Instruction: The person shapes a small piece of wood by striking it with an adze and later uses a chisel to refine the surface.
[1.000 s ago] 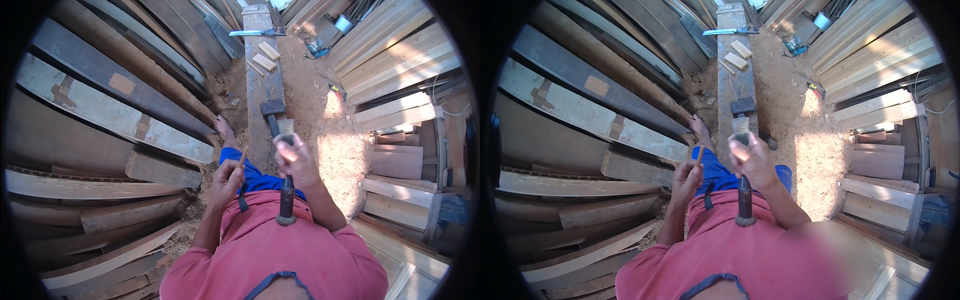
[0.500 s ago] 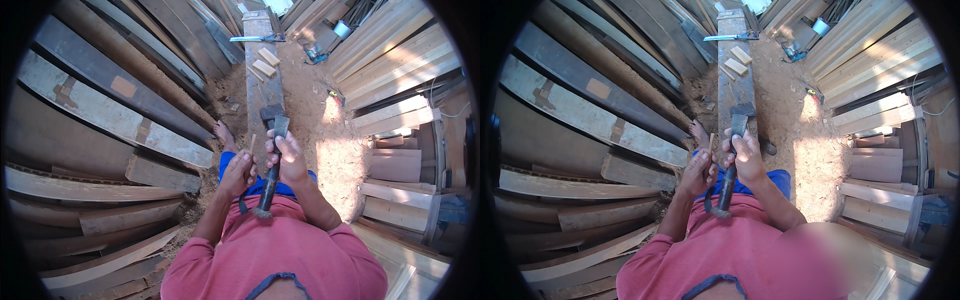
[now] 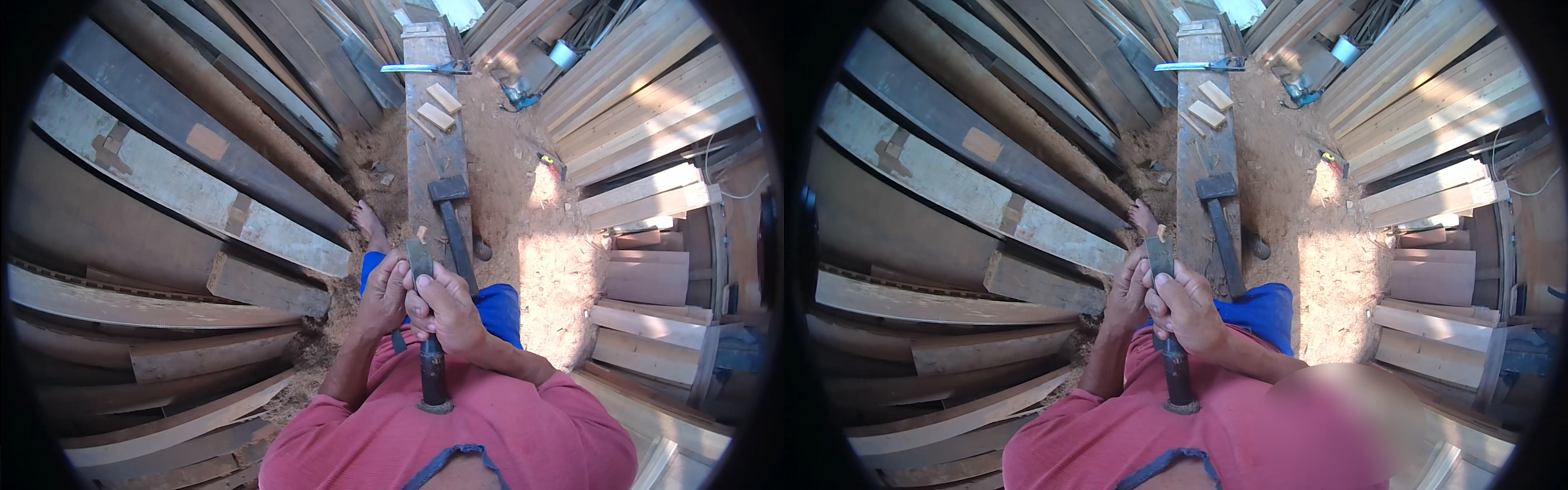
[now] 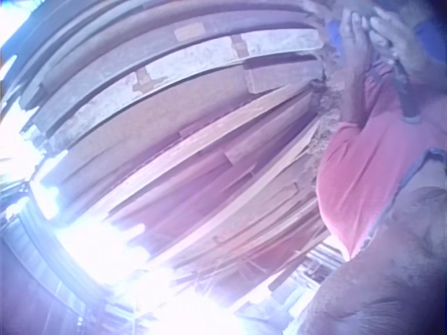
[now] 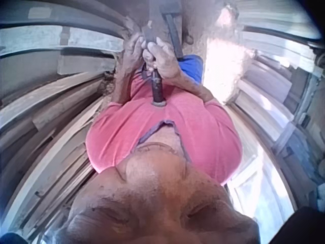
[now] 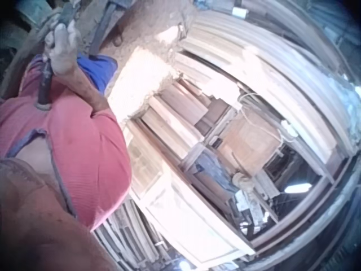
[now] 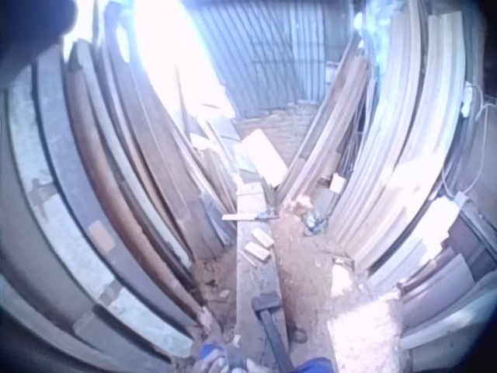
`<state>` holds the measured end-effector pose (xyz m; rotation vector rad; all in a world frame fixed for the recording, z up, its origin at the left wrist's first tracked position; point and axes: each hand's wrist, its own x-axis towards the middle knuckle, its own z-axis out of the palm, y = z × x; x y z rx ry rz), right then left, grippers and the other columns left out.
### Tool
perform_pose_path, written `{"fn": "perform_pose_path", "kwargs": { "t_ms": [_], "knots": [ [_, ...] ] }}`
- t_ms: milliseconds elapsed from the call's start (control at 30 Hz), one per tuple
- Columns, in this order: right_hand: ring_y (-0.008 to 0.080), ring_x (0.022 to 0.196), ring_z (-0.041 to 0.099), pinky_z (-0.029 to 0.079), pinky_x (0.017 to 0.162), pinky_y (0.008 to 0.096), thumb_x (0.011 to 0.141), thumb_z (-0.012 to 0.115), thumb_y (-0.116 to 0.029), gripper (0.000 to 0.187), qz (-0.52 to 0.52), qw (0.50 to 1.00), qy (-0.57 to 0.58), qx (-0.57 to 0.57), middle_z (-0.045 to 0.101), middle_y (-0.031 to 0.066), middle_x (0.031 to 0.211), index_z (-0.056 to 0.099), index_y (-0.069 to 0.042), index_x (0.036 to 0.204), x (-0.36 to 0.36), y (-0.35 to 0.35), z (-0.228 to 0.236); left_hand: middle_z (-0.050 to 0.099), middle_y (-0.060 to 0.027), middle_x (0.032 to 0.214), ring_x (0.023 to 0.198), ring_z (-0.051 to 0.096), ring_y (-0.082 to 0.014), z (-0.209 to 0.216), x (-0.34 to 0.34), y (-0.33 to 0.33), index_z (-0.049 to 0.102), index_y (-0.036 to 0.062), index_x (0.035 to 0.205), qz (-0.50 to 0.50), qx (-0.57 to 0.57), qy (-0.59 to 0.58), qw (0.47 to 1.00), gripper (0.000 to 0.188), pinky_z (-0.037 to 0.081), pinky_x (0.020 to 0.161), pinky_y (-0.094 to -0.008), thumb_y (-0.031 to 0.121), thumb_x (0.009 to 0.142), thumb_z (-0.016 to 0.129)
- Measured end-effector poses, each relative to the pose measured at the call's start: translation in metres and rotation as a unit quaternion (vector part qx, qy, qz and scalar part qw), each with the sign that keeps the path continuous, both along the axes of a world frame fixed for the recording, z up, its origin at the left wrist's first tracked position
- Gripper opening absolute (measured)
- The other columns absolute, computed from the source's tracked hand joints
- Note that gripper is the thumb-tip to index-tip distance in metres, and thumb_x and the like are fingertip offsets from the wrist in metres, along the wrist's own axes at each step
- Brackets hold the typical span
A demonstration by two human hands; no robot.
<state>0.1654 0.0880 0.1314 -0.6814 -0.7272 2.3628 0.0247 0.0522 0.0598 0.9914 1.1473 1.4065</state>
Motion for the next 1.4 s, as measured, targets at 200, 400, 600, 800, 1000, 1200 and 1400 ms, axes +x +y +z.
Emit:
{"fn": "perform_pose_path", "kwargs": {
  "t_ms": [200, 400, 600, 800, 1000, 1200, 1400],
  "knots": [
    [0.0054, 0.048, 0.038, 0.041, 0.046, 0.0244, 0.104, 0.040, -0.023, 0.020, 0.004, 1.000, 0.001, 0.025, 0.044, -0.0006, 0.069, 0.049, -0.006, 0.107, 0.008, 0.001, 0.004, 0.054, 0.0025, 0.084, 0.076, 0.048, -0.0042, 0.022, 0.007, 0.007, 0.056, 0.0028, 0.110, 0.000, 0.051, 0.083, 0.995, 0.024, 0.043, 0.067, -0.0209, 0.019, 0.106, 0.038],
    [0.0064, 0.045, 0.038, 0.040, 0.040, 0.0255, 0.104, 0.039, -0.027, 0.022, -0.177, 0.981, 0.026, 0.076, 0.043, -0.0014, 0.066, 0.046, -0.007, 0.101, 0.050, 0.004, -0.010, 0.048, -0.0101, 0.072, 0.061, 0.046, -0.0227, -0.010, -0.002, -0.026, 0.051, 0.0017, 0.084, -0.099, 0.126, 0.387, 0.908, 0.015, 0.041, 0.057, -0.0326, 0.011, 0.096, 0.048],
    [0.0060, 0.049, 0.037, 0.039, 0.046, 0.0243, 0.103, 0.041, -0.022, 0.018, -0.151, 0.987, -0.057, 0.016, 0.044, -0.0013, 0.070, 0.048, -0.006, 0.104, 0.054, 0.029, -0.005, 0.045, -0.0017, 0.062, 0.052, 0.043, -0.0108, -0.017, -0.003, -0.029, 0.050, 0.0080, 0.083, -0.001, -0.181, -0.075, 0.981, 0.035, 0.037, 0.050, -0.0258, 0.034, 0.104, 0.040],
    [0.0063, 0.052, 0.039, 0.041, 0.049, 0.0242, 0.102, 0.047, -0.022, 0.017, -0.008, 0.994, 0.062, -0.086, 0.045, -0.0028, 0.071, 0.053, -0.006, 0.105, -0.010, 0.037, -0.015, 0.052, 0.0018, 0.070, 0.062, 0.046, -0.0061, -0.003, -0.017, 0.044, 0.058, 0.0063, 0.096, -0.038, -0.095, -0.219, 0.970, 0.035, 0.041, 0.056, -0.0224, 0.036, 0.105, 0.041],
    [0.0062, 0.050, 0.038, 0.041, 0.048, 0.0248, 0.103, 0.044, -0.022, 0.016, 0.032, 0.997, 0.024, -0.062, 0.043, -0.0028, 0.069, 0.049, -0.008, 0.104, -0.010, 0.011, -0.018, 0.051, 0.0053, 0.079, 0.069, 0.044, -0.0038, 0.002, -0.024, 0.027, 0.058, 0.0052, 0.098, -0.046, -0.079, 0.035, 0.995, 0.035, 0.039, 0.060, -0.0208, 0.032, 0.107, 0.038],
    [0.0071, 0.046, 0.038, 0.039, 0.043, 0.0242, 0.103, 0.043, -0.023, 0.017, -0.138, 0.987, 0.062, 0.048, 0.042, -0.0005, 0.065, 0.048, -0.007, 0.103, 0.032, 0.012, 0.006, 0.044, -0.0002, 0.068, 0.061, 0.042, -0.0105, 0.002, -0.008, -0.034, 0.051, 0.0042, 0.086, -0.127, -0.011, 0.162, 0.979, 0.035, 0.036, 0.055, -0.0259, 0.028, 0.107, 0.035],
    [0.0041, 0.049, 0.043, 0.038, 0.043, 0.0212, 0.097, 0.055, -0.019, 0.016, -0.095, 0.967, -0.167, 0.164, 0.052, -0.0002, 0.068, 0.054, -0.004, 0.103, 0.046, 0.055, -0.008, 0.047, 0.0024, 0.069, 0.060, 0.041, -0.0055, -0.014, -0.010, -0.031, 0.057, 0.0061, 0.092, -0.001, -0.144, -0.076, 0.987, 0.030, 0.033, 0.054, -0.0213, 0.028, 0.105, 0.042]
  ]
}}
